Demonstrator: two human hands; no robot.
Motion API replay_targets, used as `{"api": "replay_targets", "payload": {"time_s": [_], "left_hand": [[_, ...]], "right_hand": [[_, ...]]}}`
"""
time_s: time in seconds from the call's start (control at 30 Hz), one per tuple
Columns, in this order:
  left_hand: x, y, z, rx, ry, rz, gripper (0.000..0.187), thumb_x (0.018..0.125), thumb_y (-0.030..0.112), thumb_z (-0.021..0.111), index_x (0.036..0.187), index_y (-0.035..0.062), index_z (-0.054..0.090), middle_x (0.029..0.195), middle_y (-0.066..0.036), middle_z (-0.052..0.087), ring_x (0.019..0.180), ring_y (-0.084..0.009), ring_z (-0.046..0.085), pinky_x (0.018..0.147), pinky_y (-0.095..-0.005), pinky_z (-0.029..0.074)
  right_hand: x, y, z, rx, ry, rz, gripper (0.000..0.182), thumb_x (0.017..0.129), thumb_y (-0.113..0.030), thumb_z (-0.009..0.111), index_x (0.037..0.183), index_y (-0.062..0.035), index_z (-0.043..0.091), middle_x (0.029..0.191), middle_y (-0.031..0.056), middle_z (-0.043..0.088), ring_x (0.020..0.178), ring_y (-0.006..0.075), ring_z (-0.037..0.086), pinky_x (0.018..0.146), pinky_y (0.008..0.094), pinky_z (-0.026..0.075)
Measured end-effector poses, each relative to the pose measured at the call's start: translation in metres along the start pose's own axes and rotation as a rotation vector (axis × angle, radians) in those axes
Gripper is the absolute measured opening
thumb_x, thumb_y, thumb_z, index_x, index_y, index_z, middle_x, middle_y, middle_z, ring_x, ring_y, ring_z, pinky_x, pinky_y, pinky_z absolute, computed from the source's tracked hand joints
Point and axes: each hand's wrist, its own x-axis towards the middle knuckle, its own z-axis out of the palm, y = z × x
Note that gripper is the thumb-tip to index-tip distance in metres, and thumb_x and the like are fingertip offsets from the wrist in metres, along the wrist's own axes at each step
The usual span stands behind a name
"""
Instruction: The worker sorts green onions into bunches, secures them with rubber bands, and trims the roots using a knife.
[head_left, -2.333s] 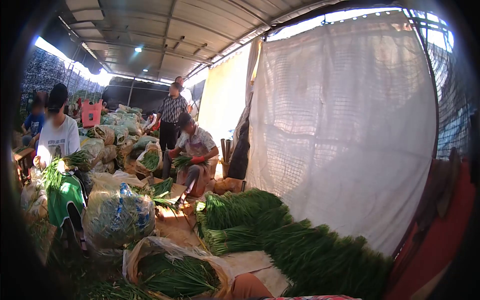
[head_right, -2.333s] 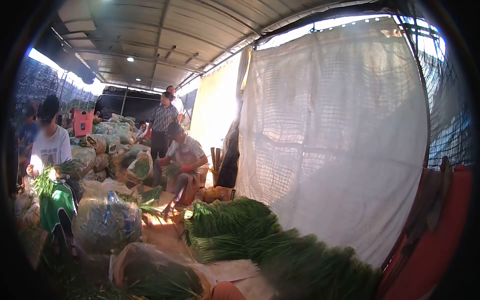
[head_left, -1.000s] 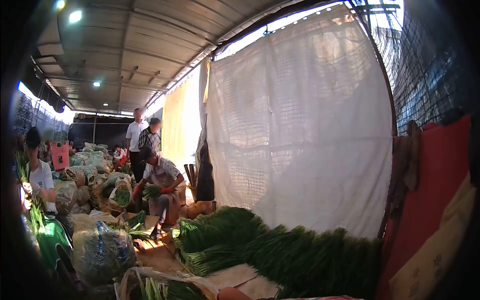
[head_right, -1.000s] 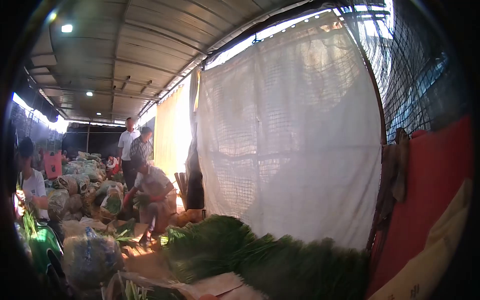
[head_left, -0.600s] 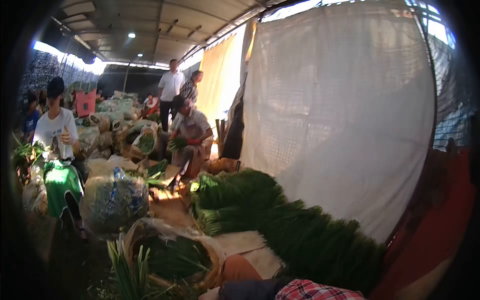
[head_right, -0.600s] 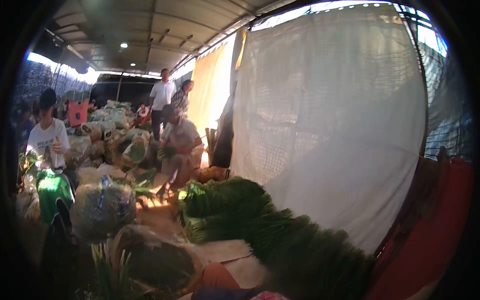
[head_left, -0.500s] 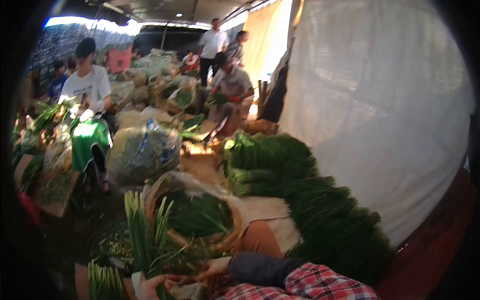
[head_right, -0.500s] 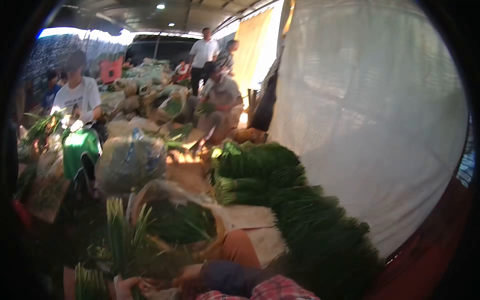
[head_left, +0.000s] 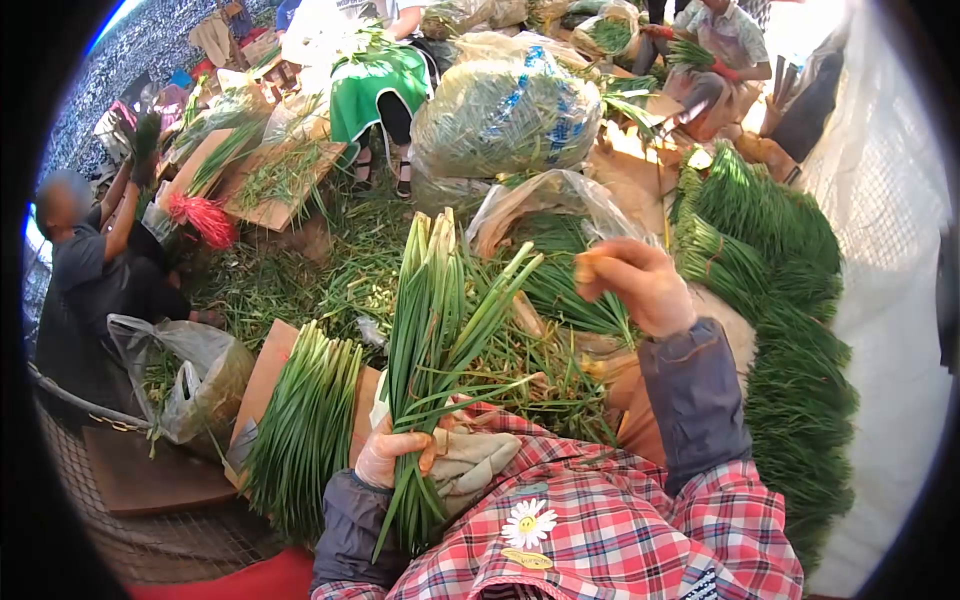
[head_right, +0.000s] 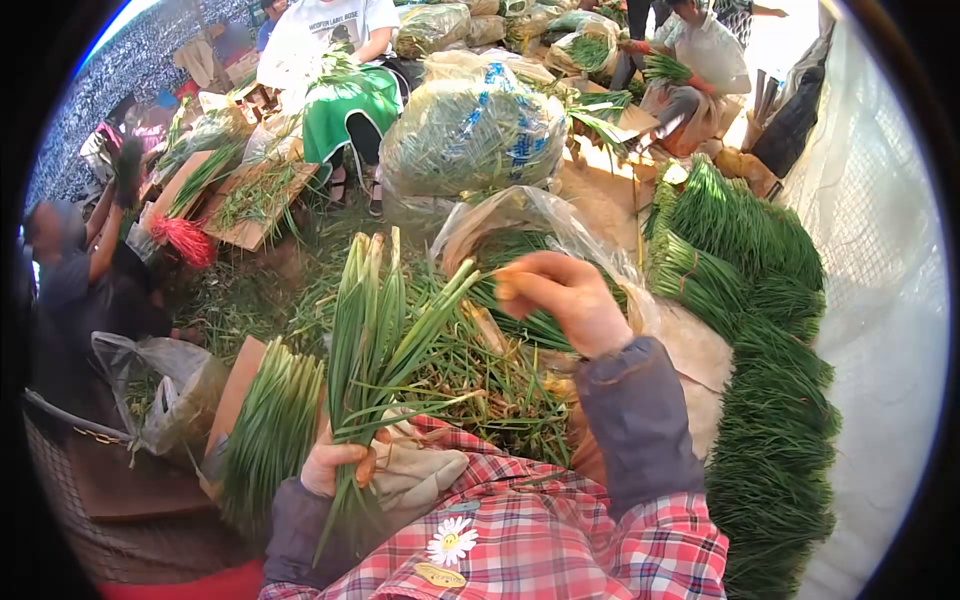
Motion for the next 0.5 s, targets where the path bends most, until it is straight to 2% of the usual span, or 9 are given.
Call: {"api": "replay_targets", "payload": {"time_s": [0.07, 0.13, 0.17, 0.27, 0.3, 0.4, 0.5], "left_hand": [[0.0, 0.003, 0.011, 0.019, -0.022, 0.017, 0.048, 0.07, 0.001, 0.058, 0.117, -0.0008, 0.049, 0.098, -0.016, 0.059, 0.052, -0.0155, 0.056, 0.045, -0.025, 0.045], [0.0, -0.002, 0.009, 0.038, -0.019, 0.002, 0.051, 0.07, 0.002, 0.058, 0.12, -0.0011, 0.048, 0.101, -0.017, 0.059, 0.051, -0.0159, 0.055, 0.046, -0.0252, 0.045], [0.001, -0.004, 0.008, 0.051, -0.028, -0.009, 0.052, 0.069, 0.002, 0.058, 0.12, -0.0011, 0.048, 0.101, -0.017, 0.059, 0.051, -0.0161, 0.055, 0.046, -0.0252, 0.045], [-0.001, -0.002, 0.015, 0.11, -0.011, -0.029, 0.056, 0.069, 0.005, 0.06, 0.123, 0.0, 0.047, 0.101, -0.016, 0.059, 0.051, -0.0164, 0.055, 0.047, -0.0244, 0.045], [-0.002, -0.001, 0.018, 0.116, -0.006, -0.027, 0.056, 0.069, 0.005, 0.06, 0.123, 0.0001, 0.047, 0.101, -0.016, 0.059, 0.051, -0.0163, 0.055, 0.047, -0.0243, 0.045], [-0.004, -0.001, 0.018, 0.113, 0.0, -0.057, 0.057, 0.068, 0.006, 0.062, 0.123, 0.0005, 0.048, 0.101, -0.015, 0.059, 0.052, -0.0158, 0.055, 0.047, -0.024, 0.045], [-0.005, -0.003, 0.013, 0.131, -0.034, -0.084, 0.057, 0.069, 0.006, 0.062, 0.124, 0.0008, 0.047, 0.101, -0.014, 0.059, 0.053, -0.0154, 0.055, 0.048, -0.0236, 0.045]], "right_hand": [[0.02, -0.015, 0.018, -0.526, -0.089, -0.035, 0.022, 0.082, -0.016, 0.064, 0.096, 0.0005, 0.065, 0.089, 0.0106, 0.064, 0.077, 0.0215, 0.062, 0.071, 0.0306, 0.048], [0.047, -0.006, 0.02, -0.916, -0.233, -0.205, 0.024, 0.077, -0.02, 0.069, 0.093, -0.0022, 0.067, 0.09, 0.0131, 0.064, 0.082, 0.0244, 0.061, 0.073, 0.0325, 0.047], [0.054, -0.001, 0.021, -1.055, -0.28, -0.215, 0.032, 0.073, -0.028, 0.07, 0.097, -0.0063, 0.067, 0.092, 0.0154, 0.063, 0.088, 0.0298, 0.06, 0.077, 0.0368, 0.046], [0.068, 0.027, 0.024, -1.246, -0.61, -0.214, 0.044, 0.072, -0.039, 0.069, 0.104, -0.0088, 0.066, 0.094, 0.0143, 0.064, 0.089, 0.0312, 0.059, 0.08, 0.0387, 0.044], [0.066, 0.027, 0.031, -1.325, -0.693, -0.215, 0.051, 0.072, -0.044, 0.067, 0.111, -0.0118, 0.063, 0.096, 0.0138, 0.064, 0.091, 0.0313, 0.059, 0.084, 0.0398, 0.041], [0.063, 0.039, 0.036, -1.36, -0.71, -0.15, 0.054, 0.071, -0.045, 0.068, 0.114, -0.014, 0.061, 0.095, 0.0131, 0.065, 0.093, 0.0292, 0.06, 0.088, 0.0402, 0.039], [0.064, 0.038, 0.039, -1.192, -0.691, 0.022, 0.053, 0.07, -0.041, 0.071, 0.114, -0.0138, 0.06, 0.093, 0.0133, 0.065, 0.088, 0.03, 0.061, 0.079, 0.038, 0.044]]}}
